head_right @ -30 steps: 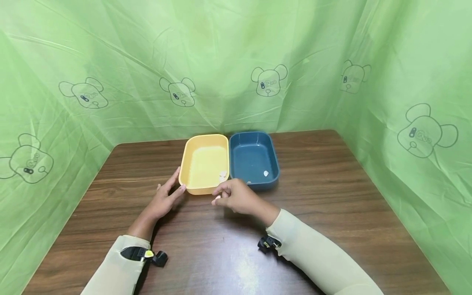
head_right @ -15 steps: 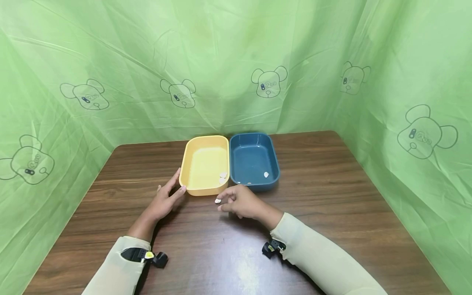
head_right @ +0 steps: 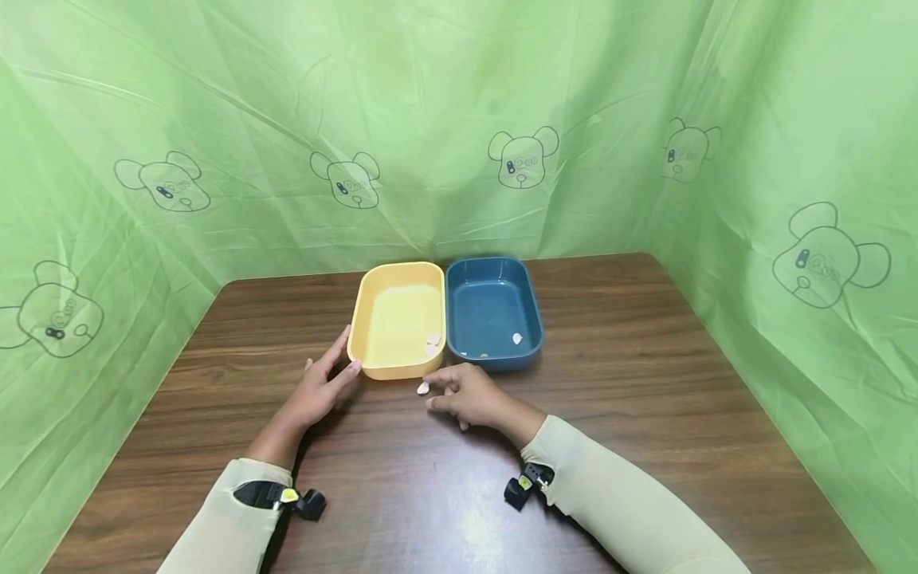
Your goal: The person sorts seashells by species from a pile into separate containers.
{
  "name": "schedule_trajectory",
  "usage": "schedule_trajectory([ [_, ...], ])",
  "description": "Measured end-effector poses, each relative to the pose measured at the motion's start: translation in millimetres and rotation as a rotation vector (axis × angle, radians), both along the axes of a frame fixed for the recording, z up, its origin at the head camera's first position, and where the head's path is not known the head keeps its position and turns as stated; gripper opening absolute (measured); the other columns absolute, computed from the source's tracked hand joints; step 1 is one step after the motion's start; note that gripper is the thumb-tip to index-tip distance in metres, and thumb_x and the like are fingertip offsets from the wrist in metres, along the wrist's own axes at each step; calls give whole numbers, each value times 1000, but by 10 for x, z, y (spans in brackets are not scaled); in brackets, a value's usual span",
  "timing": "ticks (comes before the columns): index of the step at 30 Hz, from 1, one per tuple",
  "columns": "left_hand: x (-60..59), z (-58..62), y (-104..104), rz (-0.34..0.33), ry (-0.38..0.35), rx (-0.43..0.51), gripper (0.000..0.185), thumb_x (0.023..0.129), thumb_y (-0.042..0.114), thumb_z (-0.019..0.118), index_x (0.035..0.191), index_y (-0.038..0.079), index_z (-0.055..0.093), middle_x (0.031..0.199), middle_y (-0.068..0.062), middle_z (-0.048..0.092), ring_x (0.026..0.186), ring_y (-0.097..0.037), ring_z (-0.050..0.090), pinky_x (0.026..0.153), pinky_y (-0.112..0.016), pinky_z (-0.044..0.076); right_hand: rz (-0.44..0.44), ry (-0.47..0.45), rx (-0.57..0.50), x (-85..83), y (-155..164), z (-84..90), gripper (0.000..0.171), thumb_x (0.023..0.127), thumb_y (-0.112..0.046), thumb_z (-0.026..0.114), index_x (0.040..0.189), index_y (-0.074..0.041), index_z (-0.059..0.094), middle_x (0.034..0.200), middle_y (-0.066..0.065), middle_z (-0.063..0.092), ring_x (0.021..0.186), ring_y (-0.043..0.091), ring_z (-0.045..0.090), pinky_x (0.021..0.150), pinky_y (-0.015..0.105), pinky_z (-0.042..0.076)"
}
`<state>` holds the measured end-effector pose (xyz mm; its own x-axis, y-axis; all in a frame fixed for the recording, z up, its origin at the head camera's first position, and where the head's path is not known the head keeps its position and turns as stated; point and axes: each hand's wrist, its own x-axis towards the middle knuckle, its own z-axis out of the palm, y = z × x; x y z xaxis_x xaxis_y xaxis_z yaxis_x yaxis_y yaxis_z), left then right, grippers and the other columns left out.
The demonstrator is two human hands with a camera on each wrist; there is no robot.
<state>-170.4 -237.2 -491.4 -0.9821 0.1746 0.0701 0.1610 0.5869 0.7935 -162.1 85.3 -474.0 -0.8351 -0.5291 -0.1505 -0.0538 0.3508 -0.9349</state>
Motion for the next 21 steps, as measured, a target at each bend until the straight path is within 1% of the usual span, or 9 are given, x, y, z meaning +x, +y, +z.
schedule_trajectory([
  [5, -2, 6, -3, -1, 5, 6, 80, 112, 46, 60, 177, 24, 19, 180, -11, 31, 167, -44, 28, 126, -82, -15, -1, 23, 39, -5, -19, -23, 46, 99, -9, 80, 144, -4, 71, 58, -4, 52, 35, 7, 48, 39, 23, 41],
  [11, -5, -1, -4, -3, 4, 4, 79, 112, 46, 60, 177, 30, 18, 179, -11, 31, 167, -44, 28, 125, -82, -14, -4, 56, 76, -8, -36, -50, 45, 100, -9, 78, 144, -6, 71, 57, -4, 51, 33, 6, 46, 37, 23, 41],
  [16, 1, -1, -1, 0, 5, 8, 78, 112, 45, 60, 177, 31, 18, 179, -11, 32, 167, -44, 28, 126, -82, -14, -18, 99, 104, -4, -67, -59, 41, 101, -9, 77, 142, -5, 73, 56, -4, 51, 31, 5, 46, 36, 22, 39],
  [21, 12, 5, 1, 2, 3, 7, 78, 112, 46, 60, 177, 32, 18, 179, -11, 32, 167, -43, 28, 126, -82, -15, -54, 101, 108, 16, -105, -36, 36, 100, -8, 79, 136, -4, 76, 56, -4, 53, 31, 5, 46, 36, 23, 39],
])
